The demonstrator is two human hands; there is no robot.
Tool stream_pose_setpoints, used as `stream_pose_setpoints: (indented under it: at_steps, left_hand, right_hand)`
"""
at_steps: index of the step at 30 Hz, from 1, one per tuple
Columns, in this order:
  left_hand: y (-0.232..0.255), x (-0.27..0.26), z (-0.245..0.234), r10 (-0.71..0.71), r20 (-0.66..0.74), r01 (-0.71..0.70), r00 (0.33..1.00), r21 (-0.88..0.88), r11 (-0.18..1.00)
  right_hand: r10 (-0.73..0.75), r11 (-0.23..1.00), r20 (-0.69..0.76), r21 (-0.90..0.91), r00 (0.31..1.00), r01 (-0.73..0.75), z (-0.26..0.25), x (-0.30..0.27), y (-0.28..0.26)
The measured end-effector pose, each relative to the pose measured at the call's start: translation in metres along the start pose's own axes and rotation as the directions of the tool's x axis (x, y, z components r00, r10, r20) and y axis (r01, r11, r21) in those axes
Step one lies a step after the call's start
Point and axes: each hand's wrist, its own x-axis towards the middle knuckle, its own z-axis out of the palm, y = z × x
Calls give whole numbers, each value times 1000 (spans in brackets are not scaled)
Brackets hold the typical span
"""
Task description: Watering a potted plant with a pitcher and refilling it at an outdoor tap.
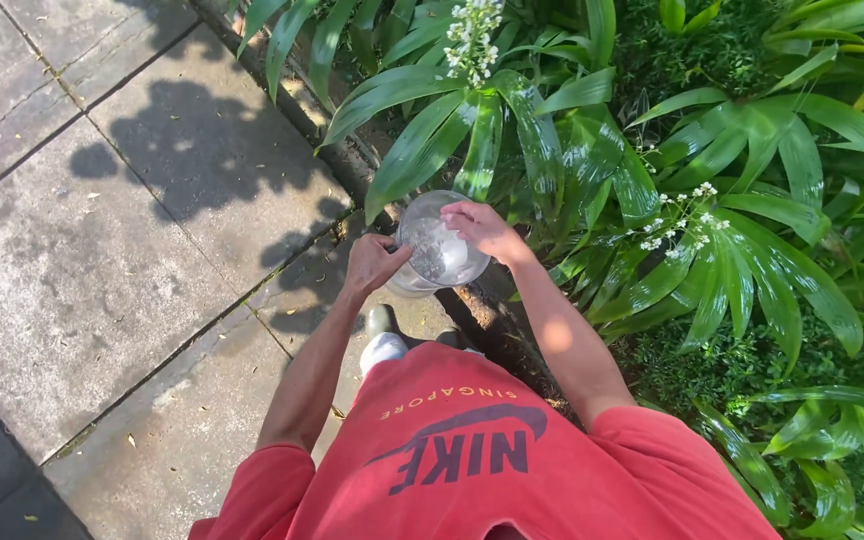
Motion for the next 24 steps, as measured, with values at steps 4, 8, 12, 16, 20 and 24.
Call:
stream_pose_setpoints:
  at_steps: [4, 8, 12, 16, 20, 24]
  left_hand:
    - [-13, 5, -34, -44, -7, 44, 999, 19, 999]
    - [-31, 18, -76, 8, -17, -9, 1000, -53, 999]
    - [-63, 48, -124, -7, -15, 8, 1000, 45, 999]
    - [-98, 86, -174, 56, 20, -58, 998, 107, 993]
    - [-121, 123, -217, 75, 118, -98, 990, 200, 975]
    - [-130, 154, -247, 79, 156, -109, 985, 192, 975]
  right_hand:
    - [74, 997, -25, 11, 997, -74, 35, 21, -30]
    - [33, 999, 30, 21, 999, -33, 73, 57, -29]
    - [136, 989, -14, -55, 991, -137, 121, 107, -47]
    - [147, 989, -59, 25, 987, -146, 160, 164, -33]
    - [182, 976, -81, 136, 980, -170, 185, 197, -55]
    - [169, 964, -99, 223, 981, -144, 200, 218, -88]
